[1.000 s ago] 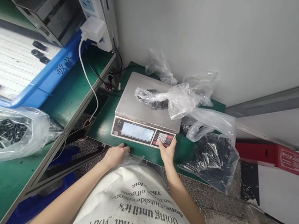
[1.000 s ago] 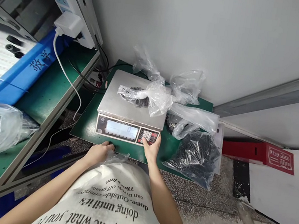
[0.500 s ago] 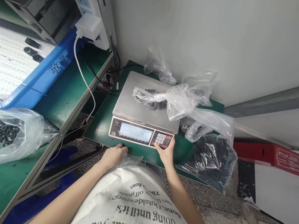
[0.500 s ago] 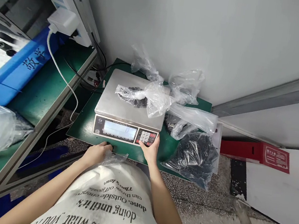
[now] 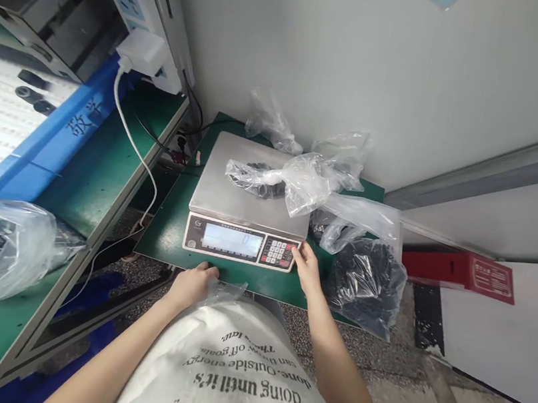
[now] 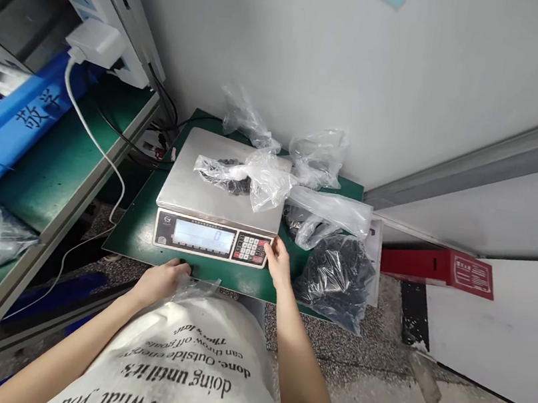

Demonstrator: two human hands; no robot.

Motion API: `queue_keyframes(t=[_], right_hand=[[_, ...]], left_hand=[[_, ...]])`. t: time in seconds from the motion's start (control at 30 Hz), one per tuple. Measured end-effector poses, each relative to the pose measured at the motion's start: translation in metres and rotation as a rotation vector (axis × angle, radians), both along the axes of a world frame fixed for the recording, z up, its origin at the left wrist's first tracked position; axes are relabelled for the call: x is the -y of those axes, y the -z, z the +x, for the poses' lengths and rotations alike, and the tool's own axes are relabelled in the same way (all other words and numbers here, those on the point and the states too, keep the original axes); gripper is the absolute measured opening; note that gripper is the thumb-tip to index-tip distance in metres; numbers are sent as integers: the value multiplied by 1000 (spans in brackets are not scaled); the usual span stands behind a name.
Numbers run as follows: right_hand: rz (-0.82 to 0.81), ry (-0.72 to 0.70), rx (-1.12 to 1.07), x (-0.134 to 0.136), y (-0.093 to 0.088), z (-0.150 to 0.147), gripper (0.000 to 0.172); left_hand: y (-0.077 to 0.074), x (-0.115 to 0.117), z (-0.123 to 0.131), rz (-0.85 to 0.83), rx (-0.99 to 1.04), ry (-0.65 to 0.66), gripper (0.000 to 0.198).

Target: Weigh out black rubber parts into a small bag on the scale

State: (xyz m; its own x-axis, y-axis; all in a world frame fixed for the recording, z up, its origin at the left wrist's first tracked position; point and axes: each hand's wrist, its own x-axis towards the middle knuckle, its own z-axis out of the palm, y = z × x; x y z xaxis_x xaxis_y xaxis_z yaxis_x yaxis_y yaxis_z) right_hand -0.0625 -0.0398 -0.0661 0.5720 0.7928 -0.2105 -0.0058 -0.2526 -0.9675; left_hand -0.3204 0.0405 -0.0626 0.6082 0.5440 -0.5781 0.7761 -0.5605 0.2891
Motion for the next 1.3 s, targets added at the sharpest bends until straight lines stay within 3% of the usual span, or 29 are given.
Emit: queue_keyframes(t=[0.33, 0.6, 0.73, 0.83, 0.93, 1.0, 1.17, 1.3], right_hand=[[28, 3, -17, 0, 3, 0, 50], [-47, -15, 156, -5, 6, -7, 44], [-170, -50, 337, -3, -16, 4, 40], [-288, -64, 531, 1, -52, 45, 32], [-441, -160, 687, -3, -79, 101, 19], [-548, -285, 738, -15, -83, 132, 16], [-601, -563, 828, -54, -67, 168, 16], [-552, -670, 856, -70, -53, 175, 14]], left_hand=[[-7, 3, 2, 14, -45, -6, 41], [-7, 3, 2, 16, -58, -12, 42], [-11, 6, 1, -54, 19, -34, 41], [-17, 9, 7, -178, 201, -50, 32], [-30, 16, 32, -254, 371, -18, 26], [-42, 27, 61, -250, 398, 36, 31], [-60, 68, 138, -151, 343, 209, 24], [-58, 94, 168, -127, 341, 172, 23]])
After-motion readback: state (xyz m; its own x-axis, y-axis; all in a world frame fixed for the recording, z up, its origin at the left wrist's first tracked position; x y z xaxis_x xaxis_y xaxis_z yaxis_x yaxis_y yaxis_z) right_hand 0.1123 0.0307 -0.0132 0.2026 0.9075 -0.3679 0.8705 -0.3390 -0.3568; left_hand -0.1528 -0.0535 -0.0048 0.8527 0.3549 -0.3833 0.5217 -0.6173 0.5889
